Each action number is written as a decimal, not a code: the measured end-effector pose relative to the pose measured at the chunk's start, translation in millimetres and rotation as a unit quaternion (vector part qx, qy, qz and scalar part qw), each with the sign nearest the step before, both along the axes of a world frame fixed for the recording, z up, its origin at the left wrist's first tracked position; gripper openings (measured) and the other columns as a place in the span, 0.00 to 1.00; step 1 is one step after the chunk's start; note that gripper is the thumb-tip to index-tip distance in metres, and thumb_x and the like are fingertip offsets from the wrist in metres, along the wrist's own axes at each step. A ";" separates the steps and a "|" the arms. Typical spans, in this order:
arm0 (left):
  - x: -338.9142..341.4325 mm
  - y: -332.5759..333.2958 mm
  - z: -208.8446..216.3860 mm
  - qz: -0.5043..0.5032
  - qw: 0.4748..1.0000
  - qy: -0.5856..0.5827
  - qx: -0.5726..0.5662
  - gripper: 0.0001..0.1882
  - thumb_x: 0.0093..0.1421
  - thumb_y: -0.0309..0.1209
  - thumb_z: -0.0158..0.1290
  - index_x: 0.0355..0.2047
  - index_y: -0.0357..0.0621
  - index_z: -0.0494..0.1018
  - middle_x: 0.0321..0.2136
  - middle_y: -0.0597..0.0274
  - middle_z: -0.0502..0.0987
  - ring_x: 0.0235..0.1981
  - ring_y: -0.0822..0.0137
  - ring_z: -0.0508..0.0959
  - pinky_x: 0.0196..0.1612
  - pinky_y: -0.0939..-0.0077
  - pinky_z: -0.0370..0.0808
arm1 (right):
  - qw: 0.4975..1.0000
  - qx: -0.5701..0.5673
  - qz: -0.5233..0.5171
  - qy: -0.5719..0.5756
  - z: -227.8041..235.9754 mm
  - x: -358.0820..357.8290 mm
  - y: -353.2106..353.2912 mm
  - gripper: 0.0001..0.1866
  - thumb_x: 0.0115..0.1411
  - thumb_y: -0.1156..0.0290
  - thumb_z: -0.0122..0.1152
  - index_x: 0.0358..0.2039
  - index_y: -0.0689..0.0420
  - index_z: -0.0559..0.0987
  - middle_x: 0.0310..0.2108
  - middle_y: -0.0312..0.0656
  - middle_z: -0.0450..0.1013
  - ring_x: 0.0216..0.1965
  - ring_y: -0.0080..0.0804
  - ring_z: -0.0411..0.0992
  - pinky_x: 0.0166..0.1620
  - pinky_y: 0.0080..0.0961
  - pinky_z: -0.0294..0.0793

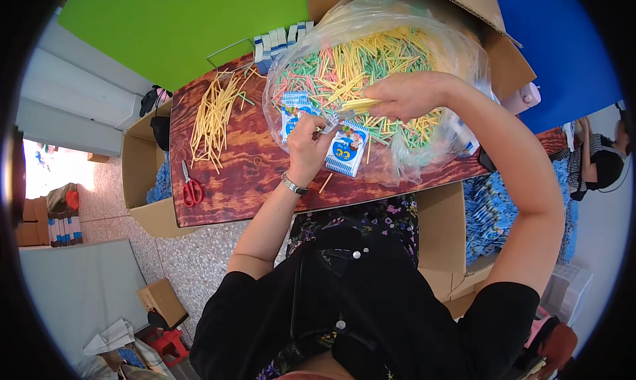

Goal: Organizing and packing small blue packets and colorful shredded filler material into cardboard boxes.

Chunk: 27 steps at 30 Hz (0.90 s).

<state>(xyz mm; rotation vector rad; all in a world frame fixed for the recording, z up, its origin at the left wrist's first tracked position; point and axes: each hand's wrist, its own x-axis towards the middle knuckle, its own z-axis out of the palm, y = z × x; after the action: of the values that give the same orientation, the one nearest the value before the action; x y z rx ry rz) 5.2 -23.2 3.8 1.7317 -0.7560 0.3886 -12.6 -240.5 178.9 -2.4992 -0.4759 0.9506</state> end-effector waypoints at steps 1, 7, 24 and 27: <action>1.1 0.7 0.7 -0.001 1.000 -0.028 0.008 0.12 0.46 0.21 0.64 0.28 0.38 0.70 0.23 0.57 0.71 0.24 0.60 0.73 0.25 0.70 0.70 | 1.000 0.000 -0.001 0.001 -0.7 1.7 -1.0 0.12 0.67 0.63 0.48 0.37 0.60 0.70 0.23 0.45 0.69 0.26 0.38 0.72 0.30 0.35 0.70; -0.9 2.2 2.1 0.002 0.999 -0.040 0.014 0.13 0.46 0.21 0.65 0.27 0.39 0.70 0.22 0.59 0.71 0.22 0.63 0.72 0.24 0.71 0.69 | 0.988 -0.061 0.082 -0.114 1.2 5.1 6.3 0.12 0.63 0.64 0.50 0.39 0.60 0.71 0.27 0.55 0.73 0.31 0.54 0.73 0.35 0.45 0.71; -5.1 -5.7 10.7 -0.019 0.994 -0.102 0.027 0.14 0.47 0.21 0.64 0.34 0.37 0.72 0.29 0.53 0.74 0.28 0.55 0.75 0.29 0.68 0.73 | 0.953 -0.240 0.080 -0.164 10.5 -2.7 38.7 0.10 0.56 0.71 0.59 0.34 0.64 0.72 0.30 0.54 0.75 0.35 0.54 0.74 0.39 0.46 0.72; -2.3 -7.2 9.0 -0.023 0.998 -0.066 -0.009 0.18 0.47 0.24 0.66 0.37 0.38 0.73 0.28 0.56 0.75 0.27 0.60 0.76 0.28 0.72 0.72 | 0.953 -0.125 0.068 -0.267 16.4 -0.6 42.4 0.12 0.54 0.73 0.61 0.38 0.64 0.73 0.34 0.53 0.75 0.38 0.52 0.74 0.40 0.44 0.72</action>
<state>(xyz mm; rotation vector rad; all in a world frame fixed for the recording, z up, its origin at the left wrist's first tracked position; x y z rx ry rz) 2.9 -30.4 12.8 1.6816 -0.8838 0.4789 -13.2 -198.1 195.3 -2.9890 -0.7376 0.3778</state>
